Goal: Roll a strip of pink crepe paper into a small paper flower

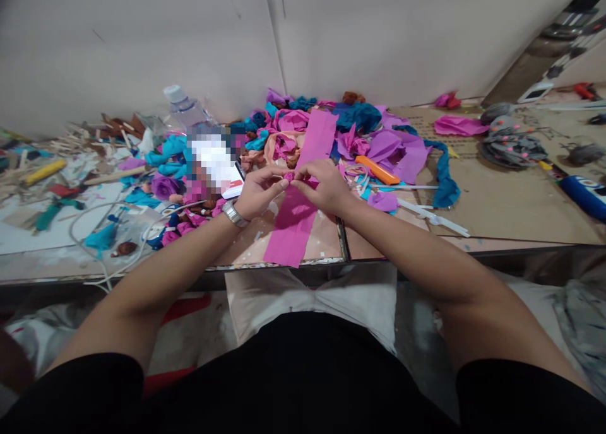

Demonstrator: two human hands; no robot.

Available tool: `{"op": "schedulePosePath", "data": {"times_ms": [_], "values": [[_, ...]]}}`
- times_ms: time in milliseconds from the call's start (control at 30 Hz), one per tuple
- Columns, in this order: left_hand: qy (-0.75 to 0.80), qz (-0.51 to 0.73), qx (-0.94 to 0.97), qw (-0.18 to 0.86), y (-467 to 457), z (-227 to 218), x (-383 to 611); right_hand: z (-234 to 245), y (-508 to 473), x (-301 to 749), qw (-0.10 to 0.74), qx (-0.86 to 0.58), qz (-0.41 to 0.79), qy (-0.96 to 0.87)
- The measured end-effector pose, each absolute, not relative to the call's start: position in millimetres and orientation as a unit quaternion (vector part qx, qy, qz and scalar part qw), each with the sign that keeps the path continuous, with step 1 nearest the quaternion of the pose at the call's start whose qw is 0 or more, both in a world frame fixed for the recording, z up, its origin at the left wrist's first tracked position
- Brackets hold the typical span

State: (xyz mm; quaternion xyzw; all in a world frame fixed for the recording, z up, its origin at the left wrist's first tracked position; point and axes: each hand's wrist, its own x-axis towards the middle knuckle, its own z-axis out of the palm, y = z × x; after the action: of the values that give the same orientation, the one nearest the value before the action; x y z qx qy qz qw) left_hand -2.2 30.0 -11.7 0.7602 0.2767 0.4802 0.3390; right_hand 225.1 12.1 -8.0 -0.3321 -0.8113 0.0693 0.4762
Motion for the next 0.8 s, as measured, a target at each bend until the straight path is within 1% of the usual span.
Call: {"op": "schedulePosePath", "data": {"times_ms": [200,500,800], "values": [[0.288,0.462,0.779,0.311,29.0,-10.3,-3.5,-8.6,12.1,224.7,0.478,-0.343,0.075,-0.805],[0.303,0.486,0.734,0.366,29.8,-9.8,0.2,-6.8,11.3,225.4,0.465,-0.345,0.065,-0.812],[0.291,0.467,0.756,0.355,27.7,-5.8,-0.9,-6.1,9.3,224.0,0.477,-0.332,0.061,-0.812]]}}
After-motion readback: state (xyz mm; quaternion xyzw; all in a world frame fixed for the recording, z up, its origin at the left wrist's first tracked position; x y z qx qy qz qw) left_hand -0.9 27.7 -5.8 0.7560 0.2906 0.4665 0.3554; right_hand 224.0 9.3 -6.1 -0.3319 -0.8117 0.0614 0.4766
